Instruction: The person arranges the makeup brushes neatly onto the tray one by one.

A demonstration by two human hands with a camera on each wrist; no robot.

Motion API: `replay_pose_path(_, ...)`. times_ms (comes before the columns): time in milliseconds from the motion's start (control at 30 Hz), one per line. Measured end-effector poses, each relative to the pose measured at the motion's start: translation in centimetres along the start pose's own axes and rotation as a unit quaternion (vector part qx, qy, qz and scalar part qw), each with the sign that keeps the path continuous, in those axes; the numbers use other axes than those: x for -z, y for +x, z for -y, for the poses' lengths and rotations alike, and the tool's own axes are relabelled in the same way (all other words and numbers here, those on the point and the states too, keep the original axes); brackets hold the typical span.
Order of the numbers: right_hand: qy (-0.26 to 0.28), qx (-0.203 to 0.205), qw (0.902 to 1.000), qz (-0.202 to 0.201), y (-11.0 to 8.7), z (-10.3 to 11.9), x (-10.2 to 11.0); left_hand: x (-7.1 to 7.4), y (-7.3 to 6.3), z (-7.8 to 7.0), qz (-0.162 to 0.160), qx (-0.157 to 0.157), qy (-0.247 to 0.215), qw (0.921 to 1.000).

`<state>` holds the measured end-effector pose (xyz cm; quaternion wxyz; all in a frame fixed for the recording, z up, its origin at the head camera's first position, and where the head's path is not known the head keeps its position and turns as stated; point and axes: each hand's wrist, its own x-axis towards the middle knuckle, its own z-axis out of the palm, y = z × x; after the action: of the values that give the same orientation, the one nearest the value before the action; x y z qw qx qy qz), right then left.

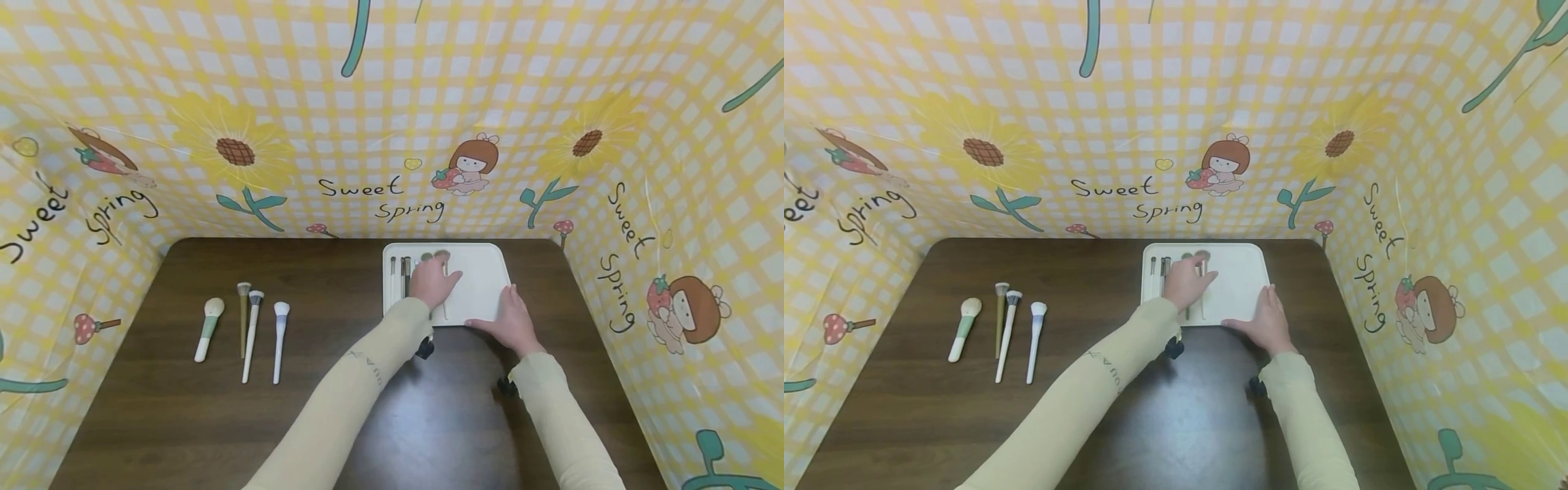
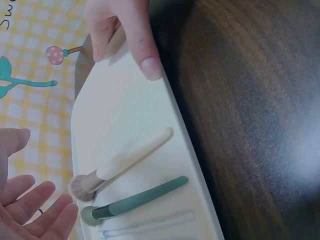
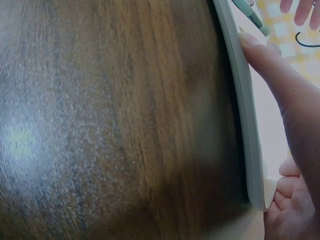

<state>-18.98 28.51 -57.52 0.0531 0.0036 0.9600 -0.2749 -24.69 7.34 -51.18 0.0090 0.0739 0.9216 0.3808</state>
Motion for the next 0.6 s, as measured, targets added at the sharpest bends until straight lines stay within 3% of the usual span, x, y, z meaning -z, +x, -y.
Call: replay_pose_path(600, -0.006, 0.004, 1.0000, 0.002, 0.1, 0.2, 0.0, 1.1, -0.6, 1.2, -0.008, 0.005, -0.066, 0.9978)
